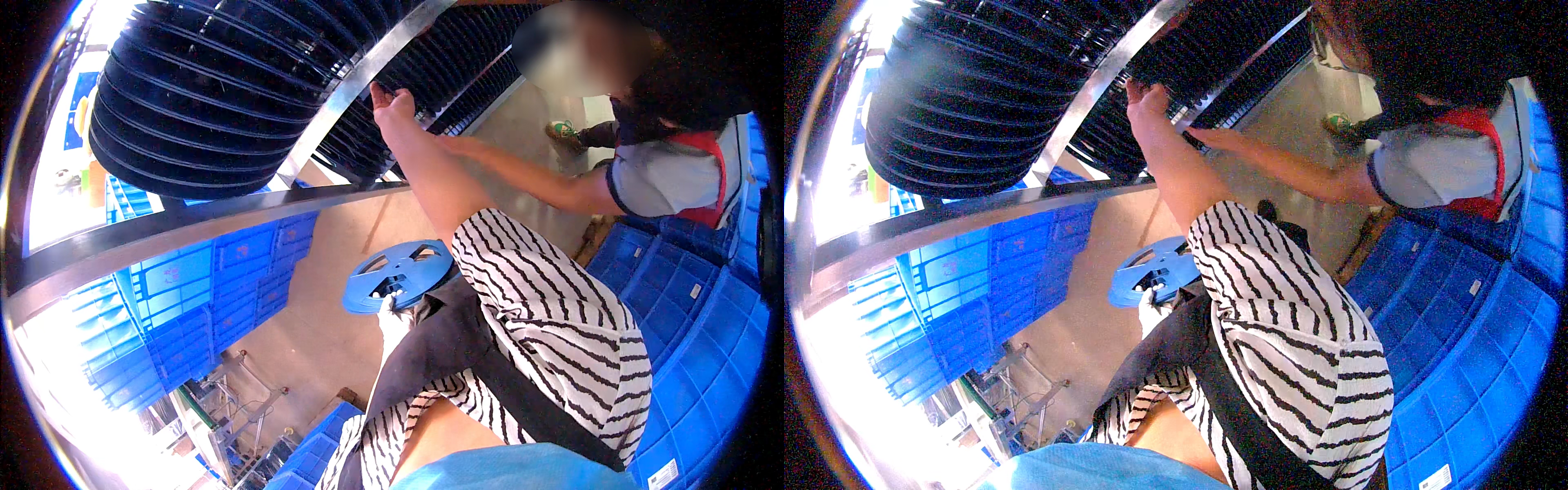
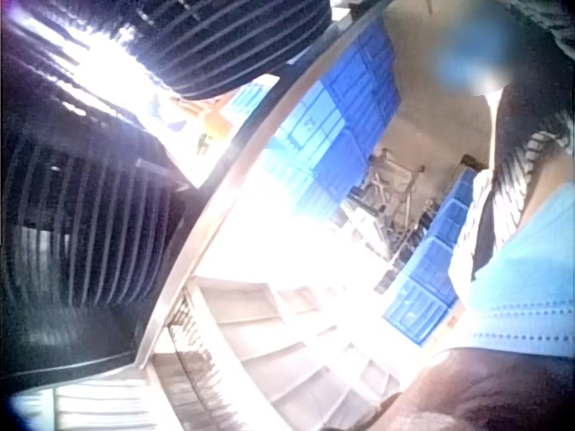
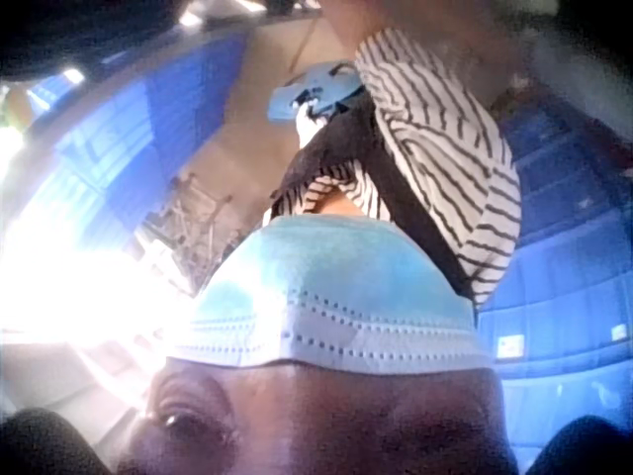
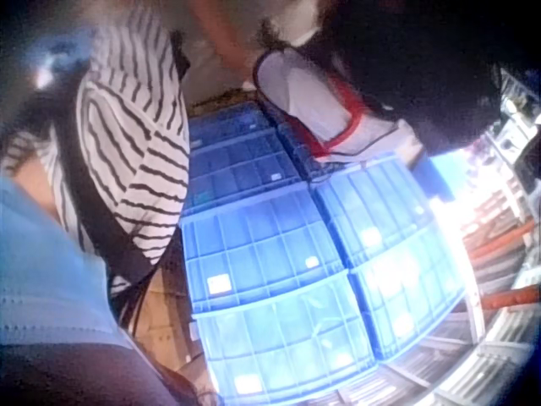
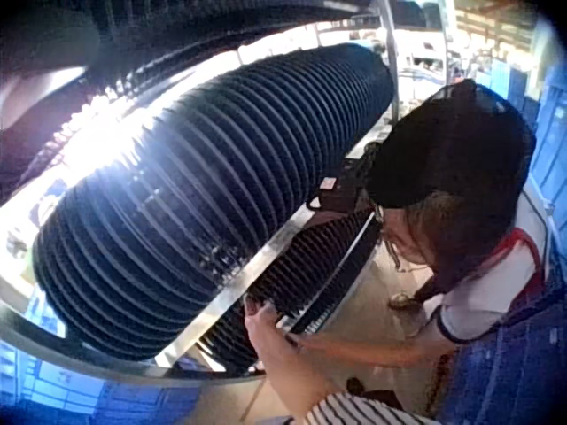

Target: The person repeatedly picks up blue plastic reels from a metal rack and stacks them in their hands. Another person works nearby on the same rack. The task continues with the same pick-and-stack motion for the duration of the clip.

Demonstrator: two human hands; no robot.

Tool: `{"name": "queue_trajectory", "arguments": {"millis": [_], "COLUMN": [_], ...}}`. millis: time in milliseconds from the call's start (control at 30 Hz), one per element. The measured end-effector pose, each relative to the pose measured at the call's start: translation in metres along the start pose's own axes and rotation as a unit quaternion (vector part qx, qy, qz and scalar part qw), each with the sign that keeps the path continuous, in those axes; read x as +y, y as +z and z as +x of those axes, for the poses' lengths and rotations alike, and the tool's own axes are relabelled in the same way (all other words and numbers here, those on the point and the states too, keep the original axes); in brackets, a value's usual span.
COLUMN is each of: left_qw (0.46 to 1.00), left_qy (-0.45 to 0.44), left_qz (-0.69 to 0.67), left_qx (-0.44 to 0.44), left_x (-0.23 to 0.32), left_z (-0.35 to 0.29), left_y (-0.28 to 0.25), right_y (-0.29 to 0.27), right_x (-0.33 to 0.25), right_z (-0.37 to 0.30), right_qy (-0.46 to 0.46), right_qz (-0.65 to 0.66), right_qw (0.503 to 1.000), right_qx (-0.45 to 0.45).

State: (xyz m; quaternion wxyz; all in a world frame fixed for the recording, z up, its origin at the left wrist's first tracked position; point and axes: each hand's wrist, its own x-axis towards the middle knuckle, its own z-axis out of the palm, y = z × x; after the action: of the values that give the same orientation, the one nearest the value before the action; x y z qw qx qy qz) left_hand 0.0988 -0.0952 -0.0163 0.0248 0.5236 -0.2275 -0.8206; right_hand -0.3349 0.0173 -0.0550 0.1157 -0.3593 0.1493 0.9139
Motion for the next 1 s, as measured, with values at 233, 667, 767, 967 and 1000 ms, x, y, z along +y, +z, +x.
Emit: {"name": "queue_trajectory", "arguments": {"millis": [233,667,767,967,1000], "left_qw": [1.000,0.982,0.983,0.981,0.981], "left_qy": [0.015,-0.083,-0.095,-0.058,-0.062], "left_qz": [0.009,0.051,0.047,0.115,0.116], "left_qx": [-0.004,-0.161,-0.152,-0.142,-0.140], "left_x": [-0.006,0.004,0.007,0.008,0.008], "left_z": [0.065,0.144,0.107,0.085,0.081], "left_y": [-0.058,-0.052,-0.007,0.019,0.022], "right_y": [0.002,-0.047,-0.067,-0.123,-0.131], "right_x": [-0.030,-0.183,-0.226,-0.285,-0.291], "right_z": [-0.018,-0.232,-0.278,-0.302,-0.303], "right_qy": [0.035,0.044,-0.057,-0.137,-0.173], "right_qz": [0.009,-0.183,-0.325,-0.629,-0.693], "right_qw": [0.999,0.981,0.940,0.757,0.696], "right_qx": [0.028,0.040,0.084,0.113,0.075]}}
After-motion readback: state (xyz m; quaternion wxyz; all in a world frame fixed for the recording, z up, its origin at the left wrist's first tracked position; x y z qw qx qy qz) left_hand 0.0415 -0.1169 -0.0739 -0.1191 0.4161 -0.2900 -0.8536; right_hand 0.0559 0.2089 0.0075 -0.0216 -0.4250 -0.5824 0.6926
